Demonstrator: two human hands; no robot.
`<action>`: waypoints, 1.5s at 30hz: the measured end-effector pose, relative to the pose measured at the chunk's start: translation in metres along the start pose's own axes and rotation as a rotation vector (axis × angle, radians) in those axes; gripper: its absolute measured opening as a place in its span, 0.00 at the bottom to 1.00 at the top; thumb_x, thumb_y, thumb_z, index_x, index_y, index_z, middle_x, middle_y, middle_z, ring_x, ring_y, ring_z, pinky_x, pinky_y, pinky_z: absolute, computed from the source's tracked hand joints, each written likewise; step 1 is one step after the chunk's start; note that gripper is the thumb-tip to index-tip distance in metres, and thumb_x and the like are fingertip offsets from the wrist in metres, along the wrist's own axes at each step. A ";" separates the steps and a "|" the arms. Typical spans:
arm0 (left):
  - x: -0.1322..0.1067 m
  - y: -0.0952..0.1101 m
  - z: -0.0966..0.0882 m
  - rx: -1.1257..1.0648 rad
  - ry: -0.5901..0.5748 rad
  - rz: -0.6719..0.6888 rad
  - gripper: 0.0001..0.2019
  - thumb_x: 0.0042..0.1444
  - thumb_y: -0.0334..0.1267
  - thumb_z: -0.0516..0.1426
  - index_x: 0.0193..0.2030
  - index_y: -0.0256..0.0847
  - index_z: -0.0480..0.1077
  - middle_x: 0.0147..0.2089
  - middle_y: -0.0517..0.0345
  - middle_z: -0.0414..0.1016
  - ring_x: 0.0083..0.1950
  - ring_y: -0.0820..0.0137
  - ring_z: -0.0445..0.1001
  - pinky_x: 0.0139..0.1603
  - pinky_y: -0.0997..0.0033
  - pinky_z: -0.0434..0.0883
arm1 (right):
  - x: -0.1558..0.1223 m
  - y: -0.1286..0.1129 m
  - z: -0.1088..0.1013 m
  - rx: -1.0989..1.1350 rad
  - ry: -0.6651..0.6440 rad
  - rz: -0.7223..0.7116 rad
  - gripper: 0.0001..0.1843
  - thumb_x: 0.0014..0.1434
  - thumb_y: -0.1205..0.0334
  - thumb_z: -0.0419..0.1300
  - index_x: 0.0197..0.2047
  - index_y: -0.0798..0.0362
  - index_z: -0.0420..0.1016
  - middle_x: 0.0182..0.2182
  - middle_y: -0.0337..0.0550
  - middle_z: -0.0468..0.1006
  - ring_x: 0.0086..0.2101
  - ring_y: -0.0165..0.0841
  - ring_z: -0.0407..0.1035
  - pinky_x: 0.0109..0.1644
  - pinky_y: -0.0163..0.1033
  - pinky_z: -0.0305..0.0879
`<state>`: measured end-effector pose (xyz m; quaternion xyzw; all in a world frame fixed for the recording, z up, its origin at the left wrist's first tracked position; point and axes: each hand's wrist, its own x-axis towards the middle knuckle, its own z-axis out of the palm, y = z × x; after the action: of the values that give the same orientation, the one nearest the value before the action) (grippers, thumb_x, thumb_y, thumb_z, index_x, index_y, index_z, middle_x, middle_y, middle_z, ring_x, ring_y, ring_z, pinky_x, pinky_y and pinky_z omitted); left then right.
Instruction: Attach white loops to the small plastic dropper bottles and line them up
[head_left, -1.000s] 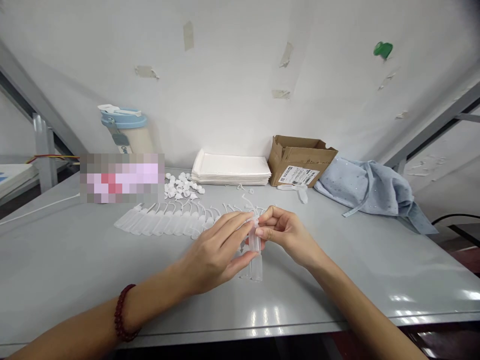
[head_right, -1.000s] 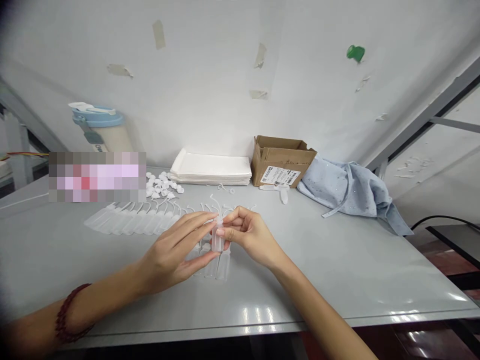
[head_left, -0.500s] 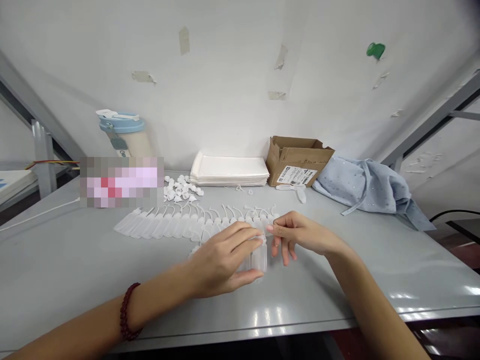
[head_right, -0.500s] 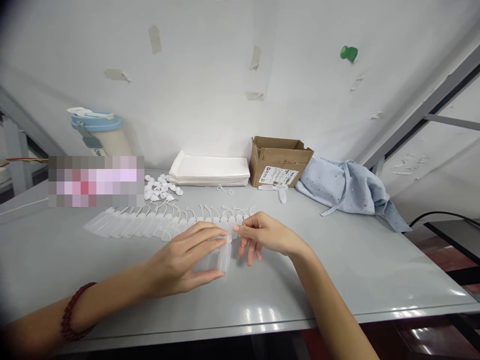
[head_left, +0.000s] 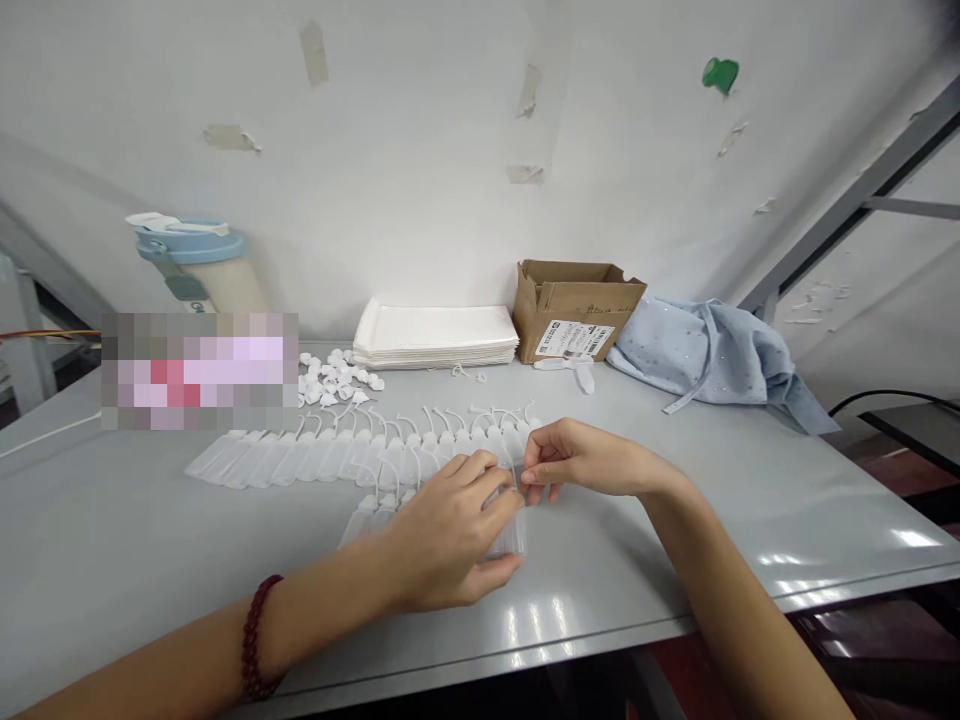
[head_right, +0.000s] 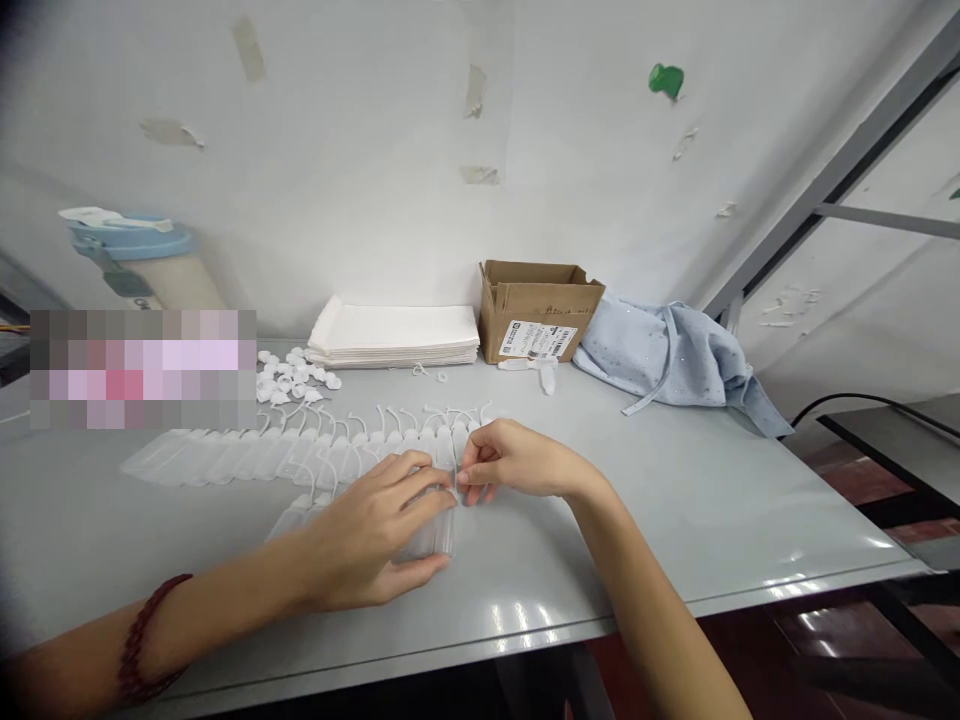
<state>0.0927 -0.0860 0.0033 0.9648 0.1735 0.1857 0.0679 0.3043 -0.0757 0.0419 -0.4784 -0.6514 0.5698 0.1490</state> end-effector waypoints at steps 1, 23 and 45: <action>-0.001 0.000 0.001 0.002 0.013 -0.006 0.15 0.55 0.40 0.56 0.46 0.33 0.68 0.42 0.46 0.71 0.48 0.55 0.64 0.44 0.56 0.68 | 0.000 0.000 0.000 -0.001 0.001 -0.002 0.10 0.54 0.57 0.62 0.30 0.56 0.72 0.27 0.43 0.79 0.30 0.31 0.73 0.35 0.38 0.70; -0.004 0.007 0.001 0.110 0.037 -0.013 0.13 0.57 0.39 0.54 0.45 0.32 0.68 0.44 0.42 0.70 0.50 0.52 0.63 0.46 0.53 0.66 | 0.003 -0.002 0.004 0.004 0.101 -0.040 0.08 0.52 0.59 0.63 0.31 0.55 0.80 0.27 0.41 0.79 0.31 0.31 0.71 0.38 0.38 0.69; -0.004 -0.001 -0.014 0.086 -0.083 -0.085 0.23 0.52 0.48 0.61 0.50 0.37 0.65 0.48 0.46 0.68 0.50 0.54 0.63 0.47 0.54 0.63 | 0.003 -0.004 0.005 -0.037 0.030 0.011 0.09 0.54 0.62 0.61 0.34 0.55 0.81 0.28 0.42 0.80 0.31 0.32 0.73 0.37 0.38 0.71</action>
<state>0.0838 -0.0856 0.0153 0.9654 0.2192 0.1348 0.0415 0.2980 -0.0760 0.0429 -0.4930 -0.6568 0.5514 0.1466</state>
